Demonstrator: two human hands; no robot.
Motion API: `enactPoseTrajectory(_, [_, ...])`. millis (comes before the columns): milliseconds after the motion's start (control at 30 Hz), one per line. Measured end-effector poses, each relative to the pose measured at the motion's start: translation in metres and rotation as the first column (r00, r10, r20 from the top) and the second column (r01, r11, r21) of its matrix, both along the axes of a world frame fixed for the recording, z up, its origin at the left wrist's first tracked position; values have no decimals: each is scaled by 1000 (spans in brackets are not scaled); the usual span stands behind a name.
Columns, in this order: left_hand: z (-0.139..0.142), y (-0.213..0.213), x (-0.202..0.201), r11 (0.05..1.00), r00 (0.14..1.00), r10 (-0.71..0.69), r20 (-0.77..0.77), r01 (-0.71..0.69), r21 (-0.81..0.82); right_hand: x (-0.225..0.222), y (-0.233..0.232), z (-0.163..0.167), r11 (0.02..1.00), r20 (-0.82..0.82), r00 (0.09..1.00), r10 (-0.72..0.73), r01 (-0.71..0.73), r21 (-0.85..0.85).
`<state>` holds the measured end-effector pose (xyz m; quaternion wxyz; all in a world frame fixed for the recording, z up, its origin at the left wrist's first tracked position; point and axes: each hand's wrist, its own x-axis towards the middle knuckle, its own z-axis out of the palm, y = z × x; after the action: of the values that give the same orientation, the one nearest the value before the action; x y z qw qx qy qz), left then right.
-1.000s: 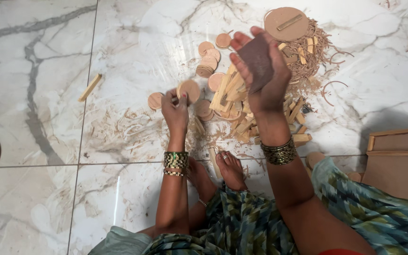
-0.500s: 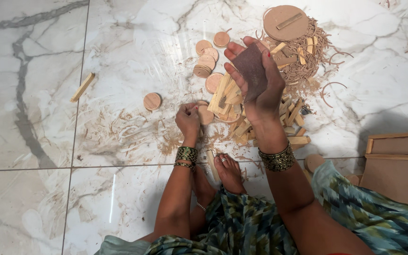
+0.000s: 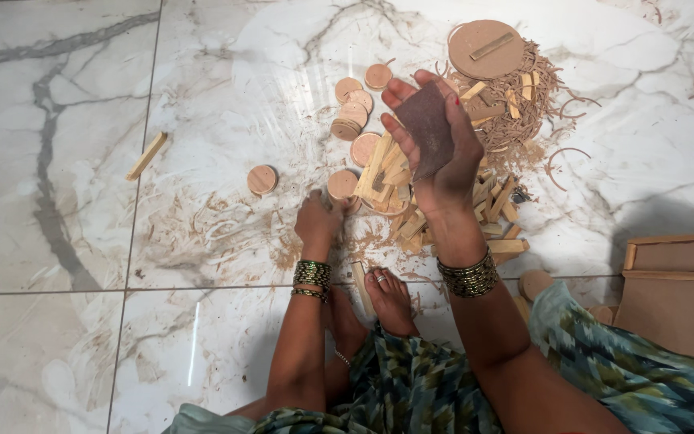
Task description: The person sits on the floor and sands small wooden discs and wooden sticks by hand using a sanding block, working on one piece at a time and setting sanded pieces onto a pile on the floor.
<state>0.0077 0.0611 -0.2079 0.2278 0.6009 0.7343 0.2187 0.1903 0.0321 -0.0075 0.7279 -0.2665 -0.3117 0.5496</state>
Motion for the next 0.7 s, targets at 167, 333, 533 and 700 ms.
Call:
enactPoseTrajectory(167, [-15,-8,-5,923,987,-121,-110,71,-378,-4,-7,9,999,-17,1000,18,-17,29])
enactPoseTrajectory(333, [-9,7,-25,910,977,-201,-75,157,-385,1,-5,9,999,19,1000,-7,7,35])
enactPoseTrajectory(533, [66,14,-20,977,783,-173,597,212,6,-20,8,-9,992,359,929,-91,116,-50])
enactPoseTrajectory(700, [120,-23,21,922,745,-373,553,231,311,-53,7,-26,867,844,206,-494,190,461])
